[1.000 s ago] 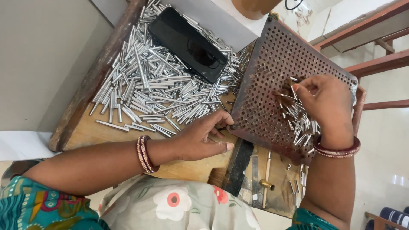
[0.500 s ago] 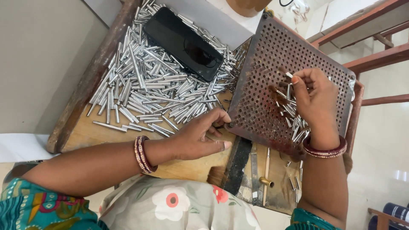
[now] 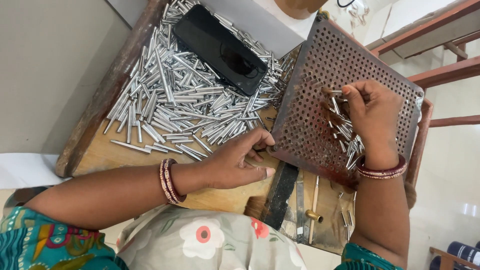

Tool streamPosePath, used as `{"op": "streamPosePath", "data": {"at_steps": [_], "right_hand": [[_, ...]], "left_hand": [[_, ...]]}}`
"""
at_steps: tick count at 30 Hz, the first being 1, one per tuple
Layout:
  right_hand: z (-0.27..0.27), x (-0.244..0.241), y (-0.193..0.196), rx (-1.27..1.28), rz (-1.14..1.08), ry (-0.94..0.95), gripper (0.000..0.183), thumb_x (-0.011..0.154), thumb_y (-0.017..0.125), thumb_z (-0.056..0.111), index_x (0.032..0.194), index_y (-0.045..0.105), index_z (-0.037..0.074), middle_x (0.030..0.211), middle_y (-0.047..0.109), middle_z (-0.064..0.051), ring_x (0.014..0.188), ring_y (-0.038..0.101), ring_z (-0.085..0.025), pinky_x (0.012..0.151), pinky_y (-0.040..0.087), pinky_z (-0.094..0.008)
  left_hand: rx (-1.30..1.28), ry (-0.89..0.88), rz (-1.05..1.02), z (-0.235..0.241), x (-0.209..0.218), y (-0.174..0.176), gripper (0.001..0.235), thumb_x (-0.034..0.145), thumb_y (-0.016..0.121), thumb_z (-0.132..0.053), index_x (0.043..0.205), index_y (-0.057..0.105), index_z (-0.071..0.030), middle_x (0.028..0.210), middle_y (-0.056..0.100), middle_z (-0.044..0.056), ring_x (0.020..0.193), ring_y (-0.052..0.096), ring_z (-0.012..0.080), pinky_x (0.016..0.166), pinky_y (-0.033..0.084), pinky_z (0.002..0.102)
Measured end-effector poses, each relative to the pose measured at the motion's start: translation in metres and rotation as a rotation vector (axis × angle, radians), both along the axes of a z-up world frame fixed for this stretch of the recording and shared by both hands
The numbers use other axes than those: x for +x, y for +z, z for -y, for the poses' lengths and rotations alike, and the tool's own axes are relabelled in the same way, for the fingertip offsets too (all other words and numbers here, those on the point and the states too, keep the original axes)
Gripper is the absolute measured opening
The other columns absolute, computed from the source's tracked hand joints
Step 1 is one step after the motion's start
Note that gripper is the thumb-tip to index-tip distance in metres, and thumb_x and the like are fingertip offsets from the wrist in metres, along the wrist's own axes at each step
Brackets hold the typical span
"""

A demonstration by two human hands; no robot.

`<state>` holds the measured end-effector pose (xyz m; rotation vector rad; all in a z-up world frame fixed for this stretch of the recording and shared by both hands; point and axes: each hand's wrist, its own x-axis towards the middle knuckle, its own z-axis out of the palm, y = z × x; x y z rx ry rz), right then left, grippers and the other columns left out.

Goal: The person picks metal brush handles from a pile on the workbench, inserts a bristle head into each handle, and places the assembled brushes on a perforated board. She also carries a bowl of metal parts to a tray on the floor and picks up pieces that have fallen on the floor.

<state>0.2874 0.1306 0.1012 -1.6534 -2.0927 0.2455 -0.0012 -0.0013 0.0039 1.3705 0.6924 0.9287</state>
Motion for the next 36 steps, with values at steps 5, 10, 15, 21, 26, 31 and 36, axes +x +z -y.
{"op": "streamPosePath", "data": {"at_steps": [5,10,15,21,26,31,36], "right_hand": [[-0.014,-0.004,-0.006,0.271,0.437,0.080,0.048,0.108,0.080,0.040,0.083,0.071,0.001,0.074,0.066,-0.016,0.065,0.063,-0.032,0.063,0.049,-0.041],[-0.014,-0.021,-0.003,0.233,0.669,0.048,0.058,0.108,0.068,0.052,0.074,0.070,0.005,0.070,0.065,-0.016,0.063,0.063,-0.036,0.061,0.048,-0.045],[0.006,-0.025,0.022,0.037,0.510,0.018,0.044,0.106,0.073,0.042,0.084,0.076,0.004,0.071,0.065,-0.018,0.063,0.061,-0.034,0.062,0.048,-0.044],[0.008,0.012,0.002,-0.264,0.289,-0.104,0.018,0.089,0.081,0.022,0.087,0.075,0.004,0.063,0.065,-0.007,0.053,0.058,-0.017,0.055,0.046,-0.034],[0.027,0.042,0.009,-0.213,-0.529,0.101,0.015,0.105,0.074,0.018,0.106,0.069,0.003,0.090,0.065,0.005,0.075,0.052,-0.002,0.067,0.040,-0.019],[0.046,0.036,0.025,-0.246,-0.726,0.167,0.021,0.108,0.069,0.024,0.107,0.064,0.004,0.099,0.070,-0.002,0.083,0.059,-0.006,0.076,0.048,-0.020],[0.049,0.044,0.019,-0.366,-0.898,0.145,0.021,0.111,0.060,0.025,0.111,0.061,0.005,0.109,0.073,-0.008,0.086,0.065,-0.009,0.078,0.054,-0.024]], "left_hand": [[0.029,0.012,0.017,0.001,0.001,-0.001,0.053,0.088,0.079,-0.026,0.128,0.048,-0.010,0.118,0.057,0.006,0.107,0.060,0.0147,0.089,0.059,0.031],[0.030,0.011,0.024,0.000,0.002,-0.003,0.054,0.088,0.079,-0.026,0.129,0.048,-0.010,0.119,0.057,0.006,0.107,0.060,0.0144,0.089,0.058,0.031],[-0.003,0.008,0.006,0.000,-0.001,0.002,0.054,0.087,0.079,-0.026,0.128,0.049,-0.011,0.118,0.058,0.006,0.105,0.061,0.0140,0.087,0.058,0.030],[0.033,-0.005,0.032,0.001,0.002,-0.004,0.051,0.089,0.078,-0.026,0.128,0.049,-0.010,0.117,0.056,0.006,0.106,0.059,0.0137,0.089,0.058,0.030],[0.074,0.000,0.003,-0.001,0.000,-0.001,0.050,0.090,0.078,-0.025,0.128,0.050,-0.010,0.116,0.055,0.005,0.105,0.059,0.0145,0.090,0.057,0.031],[0.041,-0.017,-0.007,-0.002,0.002,-0.002,0.051,0.088,0.078,-0.025,0.128,0.048,-0.010,0.115,0.055,0.005,0.105,0.058,0.0140,0.089,0.057,0.031],[0.021,-0.021,0.003,-0.002,0.003,-0.006,0.051,0.089,0.078,-0.024,0.127,0.048,-0.010,0.115,0.055,0.005,0.105,0.058,0.0134,0.090,0.057,0.031]]}}
